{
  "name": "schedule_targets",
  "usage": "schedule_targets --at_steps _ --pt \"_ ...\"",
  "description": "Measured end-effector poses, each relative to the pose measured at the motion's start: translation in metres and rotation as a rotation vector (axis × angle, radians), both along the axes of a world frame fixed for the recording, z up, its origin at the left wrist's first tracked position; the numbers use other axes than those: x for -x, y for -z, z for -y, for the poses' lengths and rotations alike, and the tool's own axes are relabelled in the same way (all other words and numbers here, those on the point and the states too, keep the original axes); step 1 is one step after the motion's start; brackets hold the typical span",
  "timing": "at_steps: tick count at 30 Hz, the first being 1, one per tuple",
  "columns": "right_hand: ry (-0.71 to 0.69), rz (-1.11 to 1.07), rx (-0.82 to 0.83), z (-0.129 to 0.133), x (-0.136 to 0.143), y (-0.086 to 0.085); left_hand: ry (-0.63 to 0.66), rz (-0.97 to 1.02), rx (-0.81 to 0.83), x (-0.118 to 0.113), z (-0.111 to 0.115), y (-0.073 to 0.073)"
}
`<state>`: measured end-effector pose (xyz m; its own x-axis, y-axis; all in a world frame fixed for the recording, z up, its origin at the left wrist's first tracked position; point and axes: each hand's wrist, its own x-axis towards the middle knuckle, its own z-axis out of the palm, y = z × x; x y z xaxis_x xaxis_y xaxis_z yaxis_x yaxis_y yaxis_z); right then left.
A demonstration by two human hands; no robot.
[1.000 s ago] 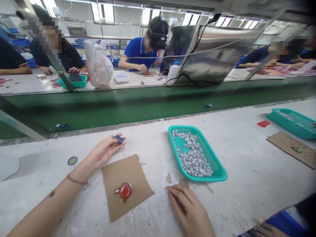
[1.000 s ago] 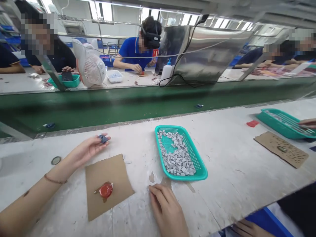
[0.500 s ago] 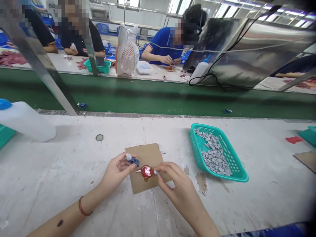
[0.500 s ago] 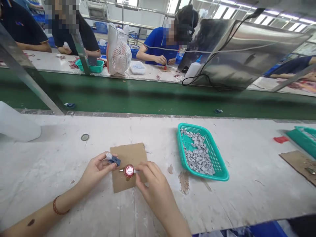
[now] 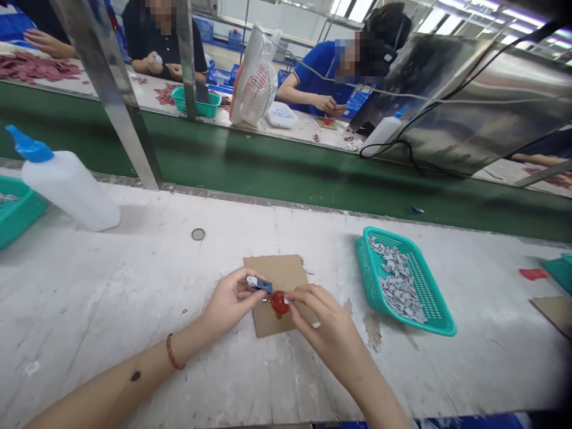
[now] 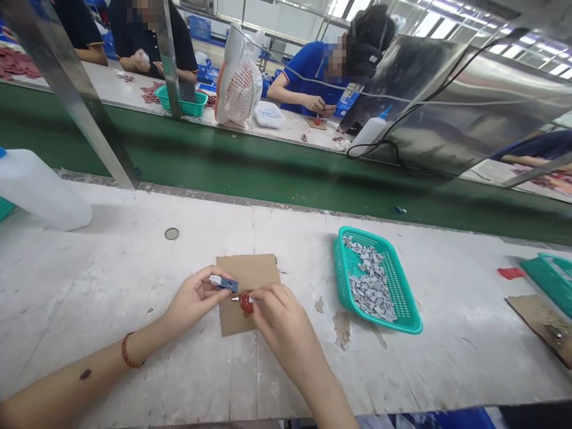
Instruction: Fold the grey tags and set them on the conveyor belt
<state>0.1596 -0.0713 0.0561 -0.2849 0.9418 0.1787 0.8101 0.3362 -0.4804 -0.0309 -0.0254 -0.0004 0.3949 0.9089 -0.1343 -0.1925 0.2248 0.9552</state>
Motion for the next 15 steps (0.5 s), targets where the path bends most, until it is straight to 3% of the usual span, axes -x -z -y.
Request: schedule_targets --at_steps 5,15 --pt "0.106 -0.102 0.045 0.002 -0.005 0.0 0.013 -0.03 0.0 0.001 0.0 -0.001" --pt "0.189 -0.157 0.075 0.004 -0.016 0.009 0.014 -0.089 -0.036 0.0 0.0 -0.002"
